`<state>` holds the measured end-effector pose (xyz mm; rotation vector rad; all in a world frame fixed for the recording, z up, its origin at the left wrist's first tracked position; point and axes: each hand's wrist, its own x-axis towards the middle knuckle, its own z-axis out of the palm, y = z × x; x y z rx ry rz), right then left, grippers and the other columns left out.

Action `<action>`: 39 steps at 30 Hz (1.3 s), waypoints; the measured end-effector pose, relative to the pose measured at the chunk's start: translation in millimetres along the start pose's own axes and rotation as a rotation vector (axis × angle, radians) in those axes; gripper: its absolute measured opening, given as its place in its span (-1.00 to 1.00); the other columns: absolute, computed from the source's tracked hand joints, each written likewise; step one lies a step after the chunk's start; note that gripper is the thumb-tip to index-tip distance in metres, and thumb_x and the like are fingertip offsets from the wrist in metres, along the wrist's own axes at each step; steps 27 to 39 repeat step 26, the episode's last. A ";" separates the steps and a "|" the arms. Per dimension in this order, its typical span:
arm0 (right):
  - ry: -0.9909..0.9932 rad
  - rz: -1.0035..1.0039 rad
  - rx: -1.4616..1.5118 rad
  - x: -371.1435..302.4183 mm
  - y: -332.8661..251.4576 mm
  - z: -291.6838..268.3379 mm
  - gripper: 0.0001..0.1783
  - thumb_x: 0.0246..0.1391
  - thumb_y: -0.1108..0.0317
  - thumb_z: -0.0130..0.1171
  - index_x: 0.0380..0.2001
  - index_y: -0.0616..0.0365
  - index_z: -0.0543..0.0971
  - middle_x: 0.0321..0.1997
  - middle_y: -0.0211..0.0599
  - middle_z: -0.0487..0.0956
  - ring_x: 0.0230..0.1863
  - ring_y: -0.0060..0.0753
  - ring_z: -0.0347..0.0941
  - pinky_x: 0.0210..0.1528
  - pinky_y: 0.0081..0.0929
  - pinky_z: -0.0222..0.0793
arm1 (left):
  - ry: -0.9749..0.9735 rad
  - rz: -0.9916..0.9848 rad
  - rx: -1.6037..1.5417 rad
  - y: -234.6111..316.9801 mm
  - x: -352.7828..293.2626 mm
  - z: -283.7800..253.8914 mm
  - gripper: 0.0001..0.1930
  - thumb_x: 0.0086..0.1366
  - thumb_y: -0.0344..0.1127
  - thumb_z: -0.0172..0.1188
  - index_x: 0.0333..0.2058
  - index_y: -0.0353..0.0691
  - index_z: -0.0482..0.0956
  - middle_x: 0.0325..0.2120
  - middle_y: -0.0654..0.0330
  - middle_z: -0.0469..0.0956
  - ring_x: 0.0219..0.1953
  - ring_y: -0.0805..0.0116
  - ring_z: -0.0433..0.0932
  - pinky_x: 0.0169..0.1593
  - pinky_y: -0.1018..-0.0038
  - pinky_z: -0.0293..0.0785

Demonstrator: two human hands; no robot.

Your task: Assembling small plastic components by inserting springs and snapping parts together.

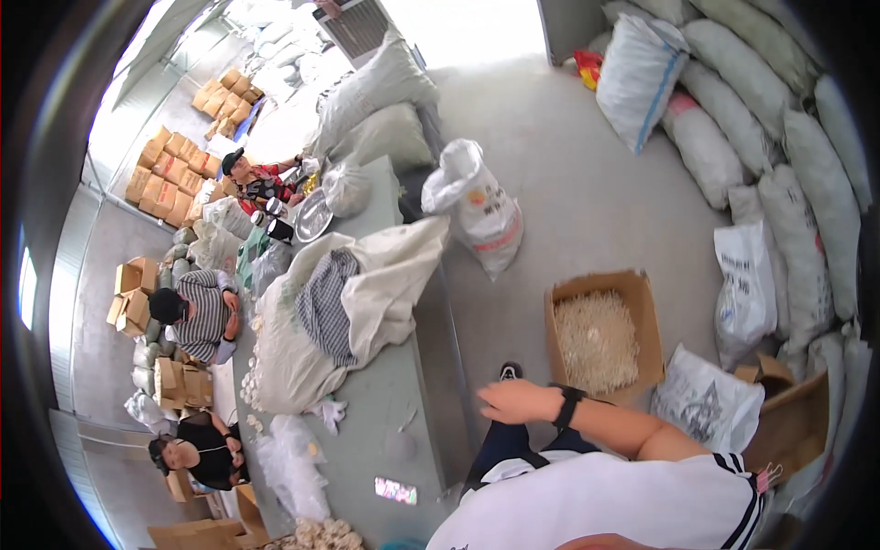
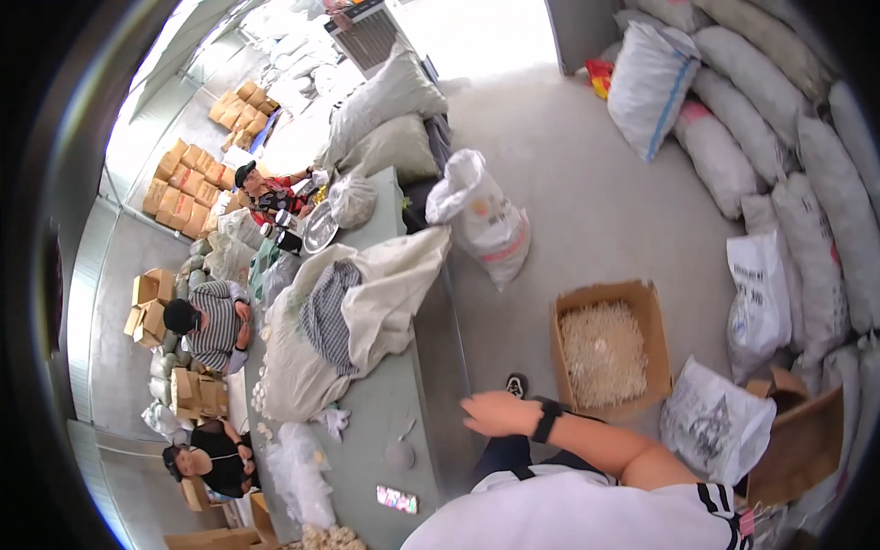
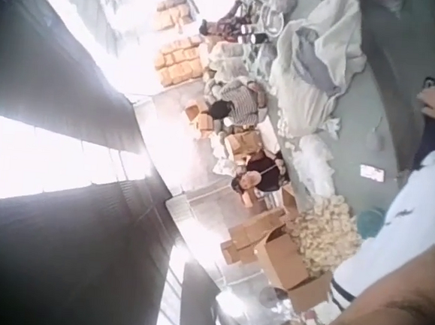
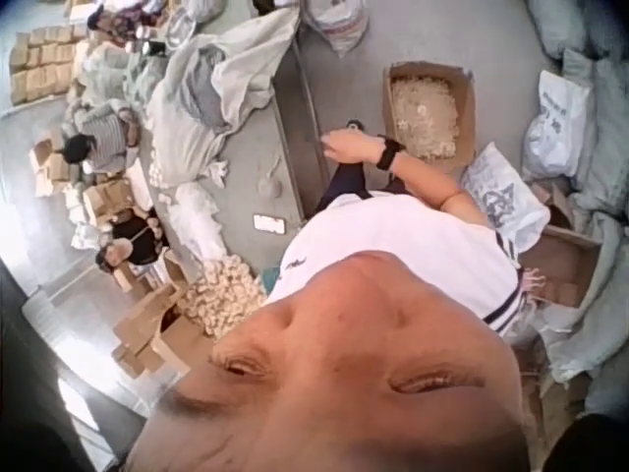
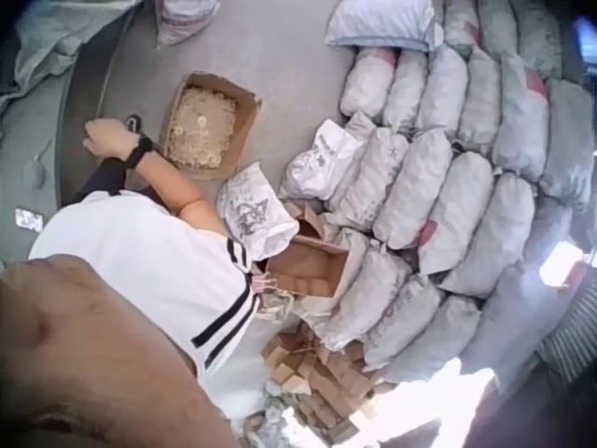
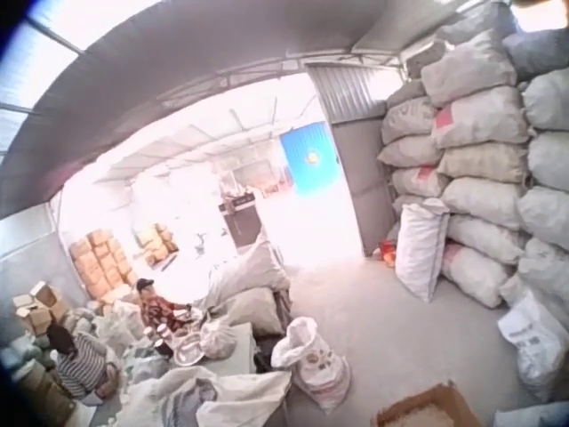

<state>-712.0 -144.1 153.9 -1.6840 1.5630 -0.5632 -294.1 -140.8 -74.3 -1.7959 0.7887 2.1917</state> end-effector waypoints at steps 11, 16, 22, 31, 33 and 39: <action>0.396 0.562 0.172 0.0 150.6 -153.5 -0.59 0.03 0.22 0.07 -0.12 0.31 0.44 -0.28 0.01 0.54 -0.24 -0.14 0.50 -0.19 -0.35 0.41 | 0.205 0.308 0.358 368.8 57.1 96.2 -0.61 0.27 -0.07 -0.02 -0.15 -0.31 0.46 -0.29 0.08 0.55 -0.22 0.30 0.52 -0.11 0.32 0.43; 0.583 0.625 0.345 26.3 214.5 -219.7 -0.63 0.02 0.27 0.09 -0.13 0.27 0.45 -0.31 -0.03 0.57 -0.28 -0.23 0.52 -0.21 -0.43 0.41 | 0.172 0.926 0.584 591.5 108.5 230.1 -0.37 0.19 -0.17 0.08 0.16 -0.27 0.08 -0.22 -0.10 0.52 -0.11 0.08 0.51 -0.03 0.35 0.38; 0.562 0.709 0.458 55.1 334.6 -305.3 -0.65 0.04 0.28 0.08 -0.13 0.26 0.46 -0.30 -0.12 0.57 -0.31 -0.37 0.50 -0.22 -0.48 0.40 | 0.424 1.340 -0.399 857.3 121.9 348.8 -0.28 0.19 -0.43 0.02 0.23 -0.36 -0.20 -0.37 0.13 0.47 -0.43 0.43 0.45 -0.29 0.58 0.41; 0.452 0.726 0.479 73.6 426.1 -413.6 -0.61 0.05 0.25 0.10 -0.07 0.21 0.44 -0.24 -0.17 0.56 -0.26 -0.40 0.47 -0.18 -0.50 0.37 | 0.435 1.177 -0.229 934.8 160.7 396.4 -0.33 0.18 -0.38 0.04 0.20 -0.36 -0.08 -0.29 0.03 0.46 -0.33 0.39 0.46 -0.23 0.53 0.43; 0.452 0.726 0.479 73.6 426.1 -413.6 -0.61 0.05 0.25 0.10 -0.07 0.21 0.44 -0.24 -0.17 0.56 -0.26 -0.40 0.47 -0.18 -0.50 0.37 | 0.435 1.177 -0.229 934.8 160.7 396.4 -0.33 0.18 -0.38 0.04 0.20 -0.36 -0.08 -0.29 0.03 0.46 -0.33 0.39 0.46 -0.23 0.53 0.43; 0.452 0.726 0.479 73.6 426.1 -413.6 -0.61 0.05 0.25 0.10 -0.07 0.21 0.44 -0.24 -0.17 0.56 -0.26 -0.40 0.47 -0.18 -0.50 0.37 | 0.435 1.177 -0.229 934.8 160.7 396.4 -0.33 0.18 -0.38 0.04 0.20 -0.36 -0.08 -0.29 0.03 0.46 -0.33 0.39 0.46 -0.23 0.53 0.43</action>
